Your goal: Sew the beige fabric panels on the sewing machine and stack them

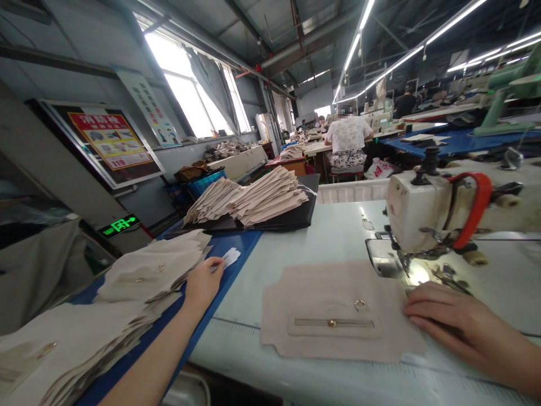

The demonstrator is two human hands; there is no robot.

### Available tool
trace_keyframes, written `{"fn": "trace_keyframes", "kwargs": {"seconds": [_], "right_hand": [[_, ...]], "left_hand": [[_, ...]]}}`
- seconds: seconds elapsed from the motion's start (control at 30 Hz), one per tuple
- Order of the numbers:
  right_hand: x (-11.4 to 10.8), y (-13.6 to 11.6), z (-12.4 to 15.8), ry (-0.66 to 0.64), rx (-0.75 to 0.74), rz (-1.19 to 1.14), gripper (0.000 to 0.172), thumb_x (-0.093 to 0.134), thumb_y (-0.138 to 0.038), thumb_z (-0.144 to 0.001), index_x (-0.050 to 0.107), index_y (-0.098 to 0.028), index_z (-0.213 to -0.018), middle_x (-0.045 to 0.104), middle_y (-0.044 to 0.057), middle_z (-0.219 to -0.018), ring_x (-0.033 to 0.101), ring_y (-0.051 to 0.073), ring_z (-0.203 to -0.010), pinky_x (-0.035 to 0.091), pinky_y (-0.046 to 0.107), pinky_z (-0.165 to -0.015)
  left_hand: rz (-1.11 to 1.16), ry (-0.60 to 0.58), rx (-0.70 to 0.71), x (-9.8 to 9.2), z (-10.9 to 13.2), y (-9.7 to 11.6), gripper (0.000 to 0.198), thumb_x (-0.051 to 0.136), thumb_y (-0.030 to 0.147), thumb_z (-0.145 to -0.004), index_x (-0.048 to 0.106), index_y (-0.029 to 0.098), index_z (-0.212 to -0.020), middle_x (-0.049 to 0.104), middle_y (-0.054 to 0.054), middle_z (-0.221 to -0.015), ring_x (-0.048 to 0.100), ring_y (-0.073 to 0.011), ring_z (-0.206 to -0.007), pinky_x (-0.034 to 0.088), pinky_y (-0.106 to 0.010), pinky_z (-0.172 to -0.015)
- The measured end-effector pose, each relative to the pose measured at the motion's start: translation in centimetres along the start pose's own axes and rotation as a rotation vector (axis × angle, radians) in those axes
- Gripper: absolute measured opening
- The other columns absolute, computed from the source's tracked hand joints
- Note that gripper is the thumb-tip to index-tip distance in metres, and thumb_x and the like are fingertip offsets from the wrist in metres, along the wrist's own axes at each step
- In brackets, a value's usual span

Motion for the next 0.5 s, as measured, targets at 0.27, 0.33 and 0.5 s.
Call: {"fn": "trace_keyframes", "kwargs": {"seconds": [0.27, 0.33, 0.5], "right_hand": [[-0.2, -0.7, -0.4, -0.016, -0.048, -0.019, 0.022, 0.050, -0.024, -0.098, 0.071, -0.025, -0.095, 0.073, 0.007, -0.093, 0.069, 0.020, -0.087, 0.058, 0.031, -0.077], [-0.4, -1.1, -0.6, -0.023, -0.042, -0.025, 0.023, 0.049, -0.022, -0.099, 0.071, -0.024, -0.097, 0.072, 0.007, -0.094, 0.068, 0.020, -0.089, 0.056, 0.032, -0.078], [-1.1, -3.3, -0.8, -0.066, -0.128, -0.033, 0.024, 0.050, -0.022, -0.095, 0.068, -0.017, -0.110, 0.071, 0.013, -0.104, 0.064, 0.023, -0.097, 0.050, 0.039, -0.093]], "left_hand": [[0.030, 0.119, 0.019, -1.0, 0.1, -0.2, 0.020, 0.052, 0.029, -0.084, 0.068, 0.022, -0.093, 0.078, -0.005, -0.087, 0.073, -0.0240, -0.084, 0.054, -0.030, -0.075], [0.044, 0.169, 0.068, -1.6, 0.5, 0.4, 0.021, 0.049, 0.030, -0.085, 0.066, 0.022, -0.095, 0.077, -0.007, -0.092, 0.072, -0.0258, -0.090, 0.055, -0.033, -0.081], [0.164, 0.278, 0.371, -2.5, 2.8, 6.6, 0.020, 0.047, 0.034, -0.090, 0.063, 0.022, -0.088, 0.074, -0.011, -0.098, 0.067, -0.0313, -0.100, 0.049, -0.046, -0.096]]}}
Point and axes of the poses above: each hand's wrist, its own z-axis away from the middle knuckle, its own x-axis out of the palm, y = z × x, the point moved 6 cm from there along -z, towards the middle knuckle
